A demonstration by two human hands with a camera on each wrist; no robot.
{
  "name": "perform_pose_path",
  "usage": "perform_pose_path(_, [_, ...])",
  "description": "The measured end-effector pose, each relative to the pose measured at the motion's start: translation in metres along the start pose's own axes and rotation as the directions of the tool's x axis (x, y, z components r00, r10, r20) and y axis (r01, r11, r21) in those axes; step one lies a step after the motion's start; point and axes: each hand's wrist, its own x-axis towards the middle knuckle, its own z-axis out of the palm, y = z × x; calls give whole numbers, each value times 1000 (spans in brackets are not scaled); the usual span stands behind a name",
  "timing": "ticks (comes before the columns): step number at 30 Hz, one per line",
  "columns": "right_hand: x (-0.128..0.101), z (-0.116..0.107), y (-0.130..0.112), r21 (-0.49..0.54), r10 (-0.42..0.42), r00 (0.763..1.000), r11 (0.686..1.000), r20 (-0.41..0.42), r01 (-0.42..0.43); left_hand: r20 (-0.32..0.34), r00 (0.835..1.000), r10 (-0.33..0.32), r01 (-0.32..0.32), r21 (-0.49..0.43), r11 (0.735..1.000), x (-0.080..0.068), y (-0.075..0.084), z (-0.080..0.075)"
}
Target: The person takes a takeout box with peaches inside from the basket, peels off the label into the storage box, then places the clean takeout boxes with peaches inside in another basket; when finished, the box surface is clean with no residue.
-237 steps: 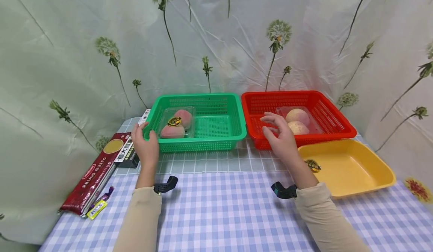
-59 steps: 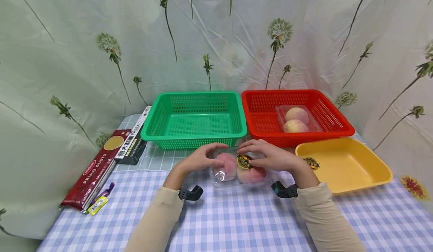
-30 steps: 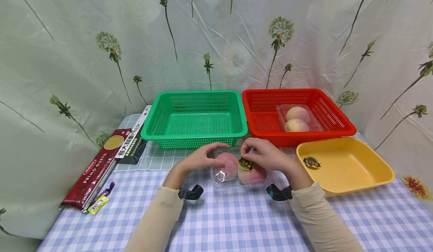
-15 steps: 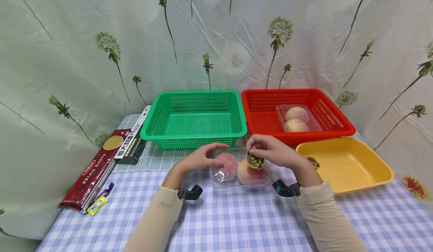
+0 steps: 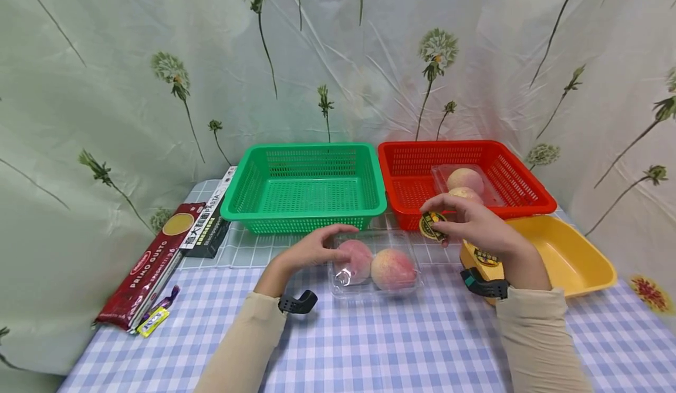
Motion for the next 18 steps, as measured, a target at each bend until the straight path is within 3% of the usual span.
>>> perform_pose_path(6, [-23,-29,10,12,51,992,999,-111,-50,4,1000,-3,3,-2,1000,1,-1,1])
perform_pose_path(12, [-38,-49,27,32,31,978,999,-207,-25,-2,1000,10,-10,0,1000,1,-1,2])
perform_pose_path(18, [-53,-62,39,-12,112,957,993,-267,-119,-8,1000,7,-7,11,1000,1,-2,1])
